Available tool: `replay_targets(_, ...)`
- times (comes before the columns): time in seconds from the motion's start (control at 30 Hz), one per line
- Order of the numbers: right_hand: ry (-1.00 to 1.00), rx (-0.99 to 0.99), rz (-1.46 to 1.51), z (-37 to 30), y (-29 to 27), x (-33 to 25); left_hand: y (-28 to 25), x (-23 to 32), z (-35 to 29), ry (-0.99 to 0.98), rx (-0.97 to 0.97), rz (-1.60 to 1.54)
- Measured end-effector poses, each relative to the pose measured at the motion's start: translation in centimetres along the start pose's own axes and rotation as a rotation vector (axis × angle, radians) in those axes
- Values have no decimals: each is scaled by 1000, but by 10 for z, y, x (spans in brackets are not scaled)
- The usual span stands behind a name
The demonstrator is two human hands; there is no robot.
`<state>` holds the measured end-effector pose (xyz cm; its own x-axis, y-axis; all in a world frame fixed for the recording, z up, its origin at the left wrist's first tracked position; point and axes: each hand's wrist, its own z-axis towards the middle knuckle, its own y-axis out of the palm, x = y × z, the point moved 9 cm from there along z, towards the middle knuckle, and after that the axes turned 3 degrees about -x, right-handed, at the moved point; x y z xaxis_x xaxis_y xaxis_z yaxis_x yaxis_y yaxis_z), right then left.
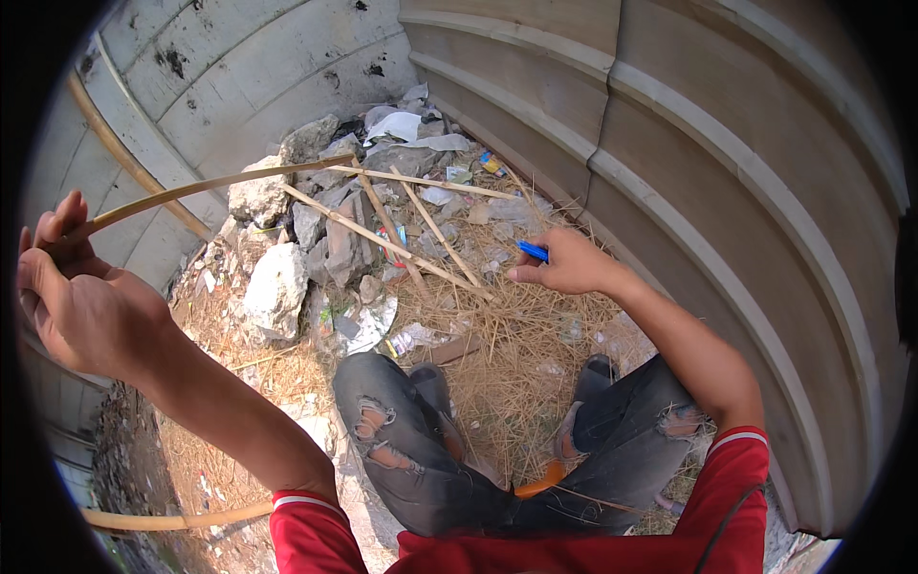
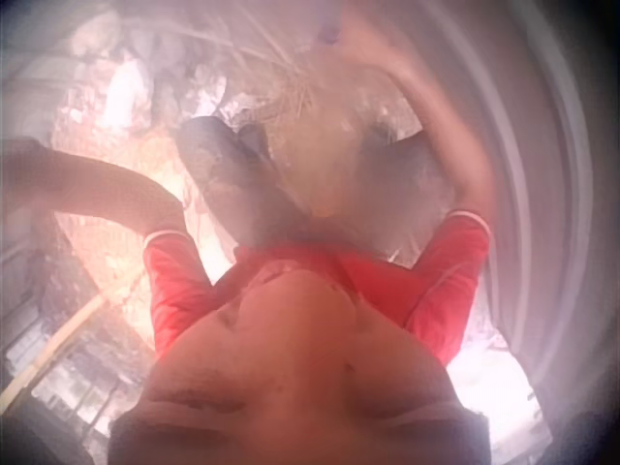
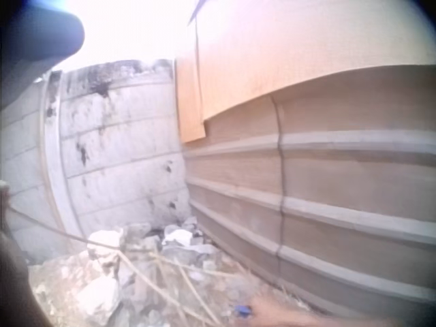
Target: The person sits cross-legged on a straw-covered floor and uses a blue utility knife to shave the surface of a long bamboo stick. They repeatedly scrape the stick to remove the outer layer, creating thin shavings that fall onto the ground. The person holds the stick with their left hand and manipulates the knife with their right hand.
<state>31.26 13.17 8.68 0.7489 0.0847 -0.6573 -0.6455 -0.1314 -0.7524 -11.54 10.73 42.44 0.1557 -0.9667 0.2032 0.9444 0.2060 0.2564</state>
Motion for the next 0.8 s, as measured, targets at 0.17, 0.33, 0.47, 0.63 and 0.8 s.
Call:
replay_targets(0.17,29,-41,461,-12,19,-24,88,-61,-229,-766,-29,-430)
replay_targets(0.33,245,-116,1100,-12,47,-48,95,-35,-358,-967,87,-593)
replay_targets(0.47,303,-120,1142,-5,65,-25,96,-14,-401,-1120,80,-703)
replay_targets(0.63,372,-8,1171,5,80,-2,97,22,-453,-1424,-219,-771)
replay_targets(0.8,289,71,1096,30,58,12,98,131,-460,-1745,-704,-985)
